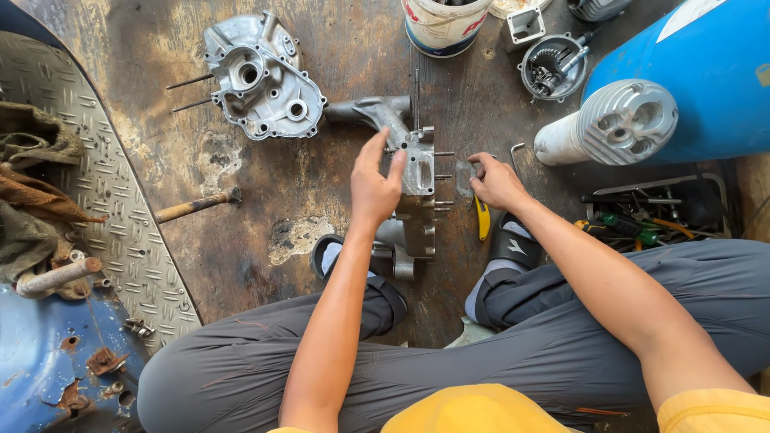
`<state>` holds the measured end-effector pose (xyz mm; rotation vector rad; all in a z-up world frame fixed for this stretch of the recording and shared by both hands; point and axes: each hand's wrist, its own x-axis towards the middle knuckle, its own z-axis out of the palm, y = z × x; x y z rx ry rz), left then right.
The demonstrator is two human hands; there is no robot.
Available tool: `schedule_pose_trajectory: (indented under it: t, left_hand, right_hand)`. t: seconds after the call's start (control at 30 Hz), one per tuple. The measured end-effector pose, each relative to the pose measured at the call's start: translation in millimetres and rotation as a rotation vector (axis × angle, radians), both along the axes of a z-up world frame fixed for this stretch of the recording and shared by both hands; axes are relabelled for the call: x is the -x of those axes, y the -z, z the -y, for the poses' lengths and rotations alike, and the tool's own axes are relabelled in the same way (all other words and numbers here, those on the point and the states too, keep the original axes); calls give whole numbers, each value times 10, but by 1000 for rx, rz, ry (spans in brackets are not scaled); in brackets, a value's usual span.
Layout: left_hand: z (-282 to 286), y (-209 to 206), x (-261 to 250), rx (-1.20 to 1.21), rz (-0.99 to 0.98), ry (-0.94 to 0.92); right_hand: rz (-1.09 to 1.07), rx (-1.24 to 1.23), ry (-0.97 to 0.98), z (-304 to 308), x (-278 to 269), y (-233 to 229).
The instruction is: The person sits on the floor and uses a small metal tool to scrape the inside of a cylinder head. They then place the cylinder head down and pick up a small metal plate, inspecting it before placing it on the floor.
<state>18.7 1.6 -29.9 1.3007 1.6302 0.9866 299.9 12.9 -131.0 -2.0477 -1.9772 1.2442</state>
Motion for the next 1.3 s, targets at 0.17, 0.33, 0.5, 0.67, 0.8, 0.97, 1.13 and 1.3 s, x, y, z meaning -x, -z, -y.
schedule_pose_trajectory:
  t: [0.17, 0.33, 0.5, 0.67, 0.8, 0.97, 1.13, 1.3]
  left_hand:
    - [48, 154, -40, 11, -186, 157]
    - [16, 126, -41, 61, -190, 140]
    - [-4, 146, -72, 70, -222, 123]
    - [-4, 178, -71, 48, -230, 135]
    - [-15, 173, -61, 40, -231, 150]
    - [-29, 172, -49, 70, -216, 167]
    - [-47, 158, -64, 71, -238, 171]
    - [-51, 176, -81, 58, -252, 160]
  right_hand:
    - [3, 16, -6, -19, 18, -30]
    - [-1, 23, -14, 14, 8, 37]
    - [1, 33, -24, 28, -7, 23]
    - [-19, 37, -25, 24, -12, 55]
    - [-17, 53, -28, 7, 0, 24]
    - [-47, 65, -36, 12, 38, -102]
    - [-39, 64, -37, 12, 11, -54]
    - [-28, 63, -45, 32, -23, -7]
